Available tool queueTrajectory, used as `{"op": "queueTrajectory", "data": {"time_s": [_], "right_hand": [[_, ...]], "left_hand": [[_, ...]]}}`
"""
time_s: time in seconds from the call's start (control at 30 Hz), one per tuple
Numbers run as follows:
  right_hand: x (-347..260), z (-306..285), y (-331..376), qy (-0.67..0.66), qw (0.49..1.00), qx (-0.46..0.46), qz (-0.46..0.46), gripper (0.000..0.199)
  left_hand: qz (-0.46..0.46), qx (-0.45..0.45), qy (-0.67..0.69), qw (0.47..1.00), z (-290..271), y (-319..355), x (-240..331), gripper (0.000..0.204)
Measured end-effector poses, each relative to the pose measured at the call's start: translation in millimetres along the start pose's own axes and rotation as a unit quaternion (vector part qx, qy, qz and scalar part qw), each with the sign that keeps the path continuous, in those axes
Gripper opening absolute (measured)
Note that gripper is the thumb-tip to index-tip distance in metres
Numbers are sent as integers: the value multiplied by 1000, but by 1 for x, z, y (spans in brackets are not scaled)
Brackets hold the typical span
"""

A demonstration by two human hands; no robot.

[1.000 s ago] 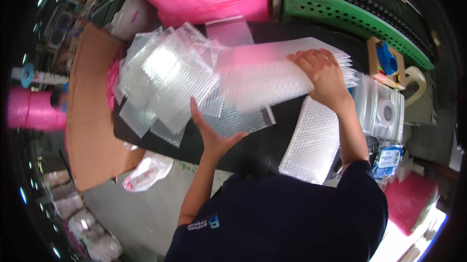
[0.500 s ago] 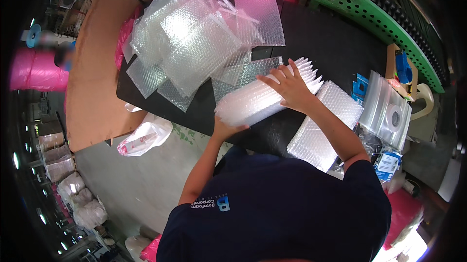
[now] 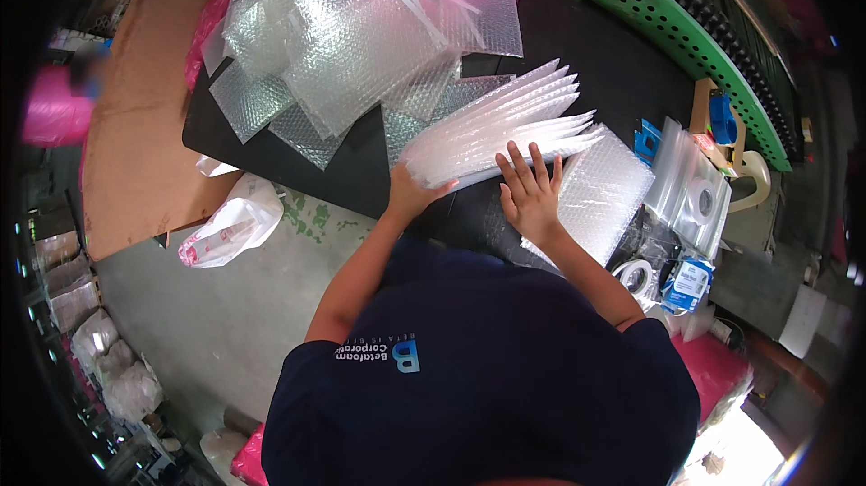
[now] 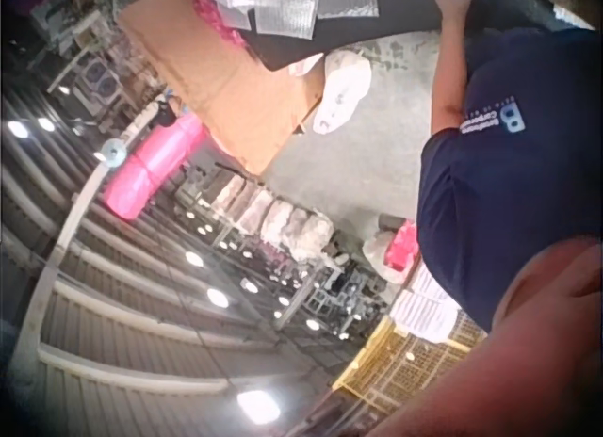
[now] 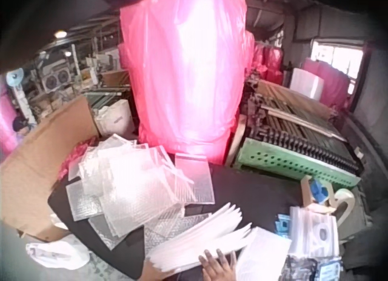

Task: The person repeatedly picks up bubble wrap sheets from a table, aligns them, and stacks them into neat piles. They occasionally move stacks to different positions on the table and place some into a large plastic bag.

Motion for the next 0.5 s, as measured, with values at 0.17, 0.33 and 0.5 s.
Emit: {"op": "queueTrajectory", "data": {"time_s": [0.17,0.33,0.5], "right_hand": [[-14,-5,-3,-28,999,-22,20,35],[-16,-5,-5,-34,999,15,27,40],[-27,-10,-12,9,997,-18,70,57]], "left_hand": [[-25,-12,61,998,0,3,-3,60],[9,10,64,998,-1,-1,-2,58],[-3,4,74,997,-6,-5,12,55]]}}
Point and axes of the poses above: each hand's wrist, its own y-axis away from the middle knuckle, its own z-axis out of the palm, x = y × z, the point moved 4 cm from there along -y, towards the middle knuckle, and after that the axes turned 5 degrees about y, right-handed, at the moved point
